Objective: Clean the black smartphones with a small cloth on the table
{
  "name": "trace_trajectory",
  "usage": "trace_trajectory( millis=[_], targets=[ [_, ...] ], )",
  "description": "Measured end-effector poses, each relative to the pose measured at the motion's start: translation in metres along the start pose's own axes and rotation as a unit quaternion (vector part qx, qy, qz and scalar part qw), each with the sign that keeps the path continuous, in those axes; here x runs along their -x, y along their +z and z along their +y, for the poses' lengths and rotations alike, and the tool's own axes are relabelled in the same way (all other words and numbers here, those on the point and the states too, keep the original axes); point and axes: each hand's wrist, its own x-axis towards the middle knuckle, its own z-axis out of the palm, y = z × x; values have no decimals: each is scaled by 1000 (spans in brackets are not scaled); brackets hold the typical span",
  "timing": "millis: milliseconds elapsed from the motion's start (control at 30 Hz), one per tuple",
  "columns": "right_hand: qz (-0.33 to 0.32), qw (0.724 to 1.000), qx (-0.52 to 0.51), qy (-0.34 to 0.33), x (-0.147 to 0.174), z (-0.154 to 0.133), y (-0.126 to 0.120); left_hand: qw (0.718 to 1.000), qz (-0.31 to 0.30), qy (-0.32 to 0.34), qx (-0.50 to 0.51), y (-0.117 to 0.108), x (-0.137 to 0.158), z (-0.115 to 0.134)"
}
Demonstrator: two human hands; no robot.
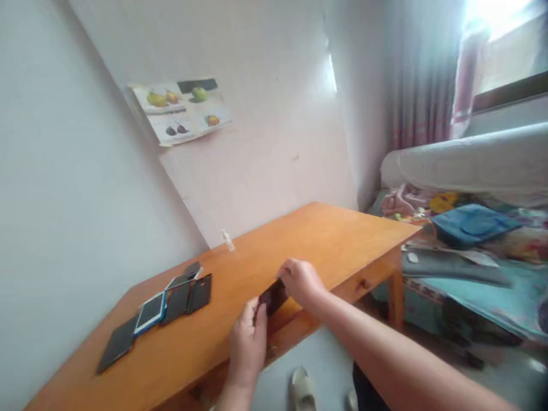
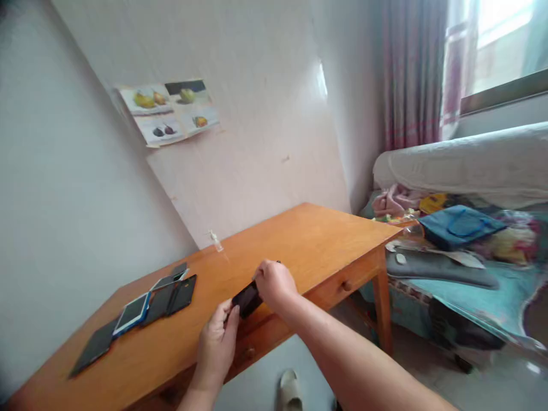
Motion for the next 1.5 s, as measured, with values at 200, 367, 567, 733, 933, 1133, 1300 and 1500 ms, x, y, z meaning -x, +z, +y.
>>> trace_trajectory(
  millis=[200, 367, 567, 733, 933, 1133, 1300, 1500],
  targets=[
    [17, 999, 26, 33, -26, 23, -32, 1000, 14, 23, -8, 0, 1, 0],
    [13, 999, 46, -2, 5, -10, -2, 1000, 9, 8, 24, -2, 1, 1],
    [-35, 992, 69, -96, 33, -41, 25, 997, -5, -32, 74, -5, 2, 0],
    [-19, 999, 30, -8, 1, -9, -4, 1000, 10, 8, 10, -2, 2, -2],
    [1, 999, 34, 31, -22, 13, -23, 999, 34, 30, -15, 2, 2, -3],
    [-38, 995, 7, -90, 31, -26, 20, 1000, -2, -8, 18, -3, 3, -1],
    [-61, 990, -55, -111, 33, -24, 26, 999, -16, -19, 26, -4, 3, 0],
    [-9, 996, -84, 4, -17, 18, -13, 1000, 21, 20, -8, -1, 0, 4]
  ],
)
